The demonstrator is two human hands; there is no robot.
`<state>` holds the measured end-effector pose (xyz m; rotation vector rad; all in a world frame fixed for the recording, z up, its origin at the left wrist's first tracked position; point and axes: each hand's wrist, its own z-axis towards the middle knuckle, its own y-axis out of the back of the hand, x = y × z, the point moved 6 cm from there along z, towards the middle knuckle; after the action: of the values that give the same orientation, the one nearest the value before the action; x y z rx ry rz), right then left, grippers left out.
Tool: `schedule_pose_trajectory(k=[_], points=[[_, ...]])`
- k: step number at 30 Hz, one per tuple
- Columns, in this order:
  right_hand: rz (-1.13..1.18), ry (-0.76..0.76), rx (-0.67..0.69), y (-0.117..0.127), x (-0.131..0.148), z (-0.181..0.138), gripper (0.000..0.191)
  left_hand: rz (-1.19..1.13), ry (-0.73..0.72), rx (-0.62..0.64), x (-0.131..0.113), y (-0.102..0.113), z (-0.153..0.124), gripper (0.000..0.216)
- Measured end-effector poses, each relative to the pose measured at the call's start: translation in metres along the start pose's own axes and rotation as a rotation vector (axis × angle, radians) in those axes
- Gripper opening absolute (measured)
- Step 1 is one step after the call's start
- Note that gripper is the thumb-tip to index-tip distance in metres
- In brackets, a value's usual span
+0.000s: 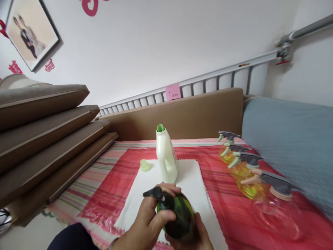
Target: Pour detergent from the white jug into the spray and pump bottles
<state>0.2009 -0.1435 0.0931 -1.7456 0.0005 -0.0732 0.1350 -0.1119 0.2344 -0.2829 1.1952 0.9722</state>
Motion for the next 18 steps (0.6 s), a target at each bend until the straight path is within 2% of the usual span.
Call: schedule_pose_trajectory(k=[2, 3, 6, 7, 9, 12, 15, 16, 18], points=[[-0.018, 0.071, -0.062, 0.013, 0.011, 0.002, 0.042, -0.035, 0.113, -0.111, 0.013, 0.002, 0.0, 0.033], [-0.025, 0.095, -0.082, 0.018, 0.015, 0.003, 0.042, -0.047, 0.153, -0.11, 0.016, 0.002, 0.0, 0.039], [-0.054, 0.101, -0.086, 0.024, 0.019, 0.006, 0.036, -0.118, 0.181, 0.041, 0.017, -0.001, 0.003, 0.054], [-0.068, 0.081, -0.074, 0.024, 0.018, 0.007, 0.035, -0.172, 0.176, 0.086, 0.015, -0.001, 0.004, 0.051], [-0.092, 0.036, -0.049, 0.022, 0.014, 0.009, 0.034, -0.264, 0.169, 0.089, 0.014, 0.002, 0.008, 0.039], [-0.135, -0.005, -0.042, 0.025, 0.007, 0.011, 0.035, -0.232, 0.136, -0.079, 0.016, 0.012, 0.012, 0.029], [-0.182, -0.002, -0.057, 0.032, 0.002, 0.013, 0.036, -0.133, 0.143, -0.239, 0.022, 0.021, 0.008, 0.033], [-0.183, -0.003, -0.061, 0.034, 0.001, 0.013, 0.036, -0.127, 0.14, -0.232, 0.023, 0.022, 0.006, 0.039], [-0.158, -0.02, -0.056, 0.035, -0.002, 0.014, 0.033, -0.154, 0.127, -0.095, 0.023, 0.019, 0.004, 0.05]])
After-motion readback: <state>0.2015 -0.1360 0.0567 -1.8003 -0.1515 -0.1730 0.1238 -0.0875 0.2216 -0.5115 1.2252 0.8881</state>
